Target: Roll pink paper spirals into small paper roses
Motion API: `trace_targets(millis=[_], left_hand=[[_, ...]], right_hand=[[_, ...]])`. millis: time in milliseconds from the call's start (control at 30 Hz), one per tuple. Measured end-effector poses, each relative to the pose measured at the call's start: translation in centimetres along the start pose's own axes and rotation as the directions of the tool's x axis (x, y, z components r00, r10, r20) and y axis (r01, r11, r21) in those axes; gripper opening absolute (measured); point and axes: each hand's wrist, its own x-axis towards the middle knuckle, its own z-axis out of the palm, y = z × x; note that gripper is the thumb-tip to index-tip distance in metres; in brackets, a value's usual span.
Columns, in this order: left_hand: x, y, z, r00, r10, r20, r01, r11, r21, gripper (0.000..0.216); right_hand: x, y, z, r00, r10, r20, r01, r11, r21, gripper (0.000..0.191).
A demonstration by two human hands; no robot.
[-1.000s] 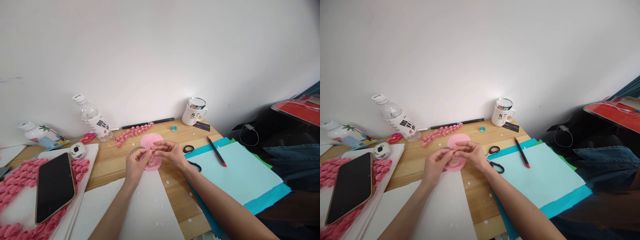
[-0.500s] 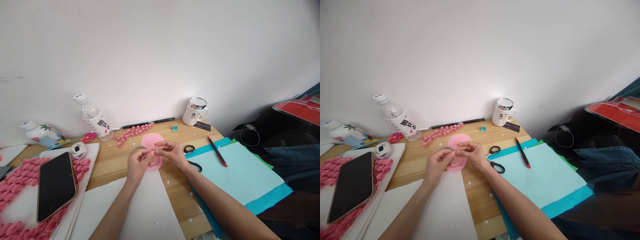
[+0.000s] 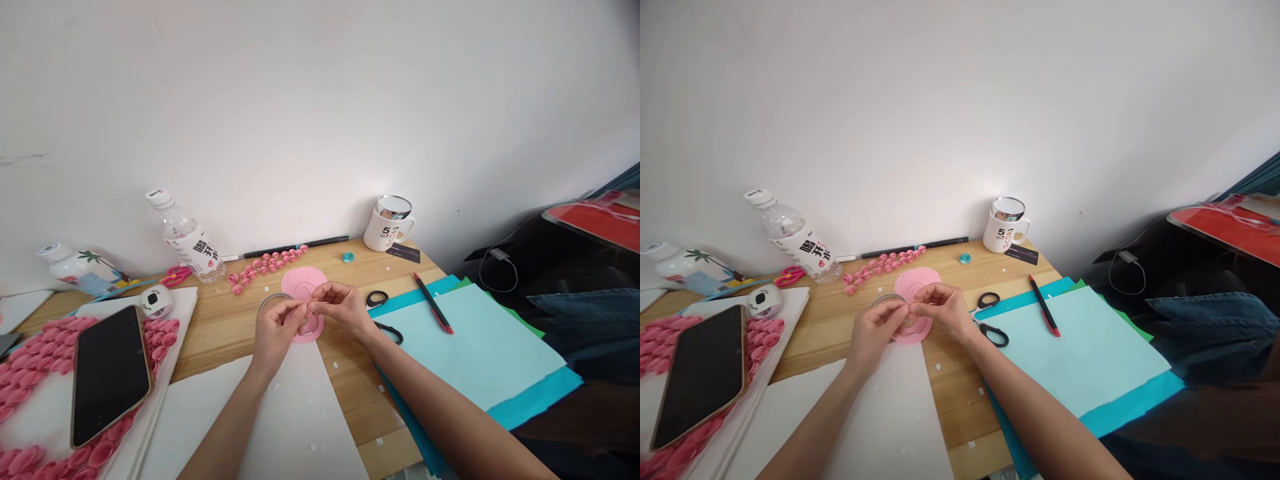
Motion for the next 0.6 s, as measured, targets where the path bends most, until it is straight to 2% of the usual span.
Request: trace_targets(millis=[233,400,600], left_hand=[[0.13,-0.19,-0.06,1.0,0.026,0.017,-0.026,0.999,0.022,0.016],[0.16,-0.02,-0.03,1.0,0.015,0.006,-0.015,1.0,0.006,0.017],[0.18,0.05,-0.07,1.0,0.005,-0.017,-0.005,1.0,-0.021,0.017]], right_hand=[[0.06,-0.1,-0.21,0.995,0.018,0.095,-0.016,1.0,-0.019,0.023],[0.15,-0.49,-0.52,0.993,0.038,0.115,-0.03,0.997,-0.074,0.016],[-0.05,-0.92,-0.39,0.992,0.066,0.11,-0.055,0.994,-0.098,0.02]])
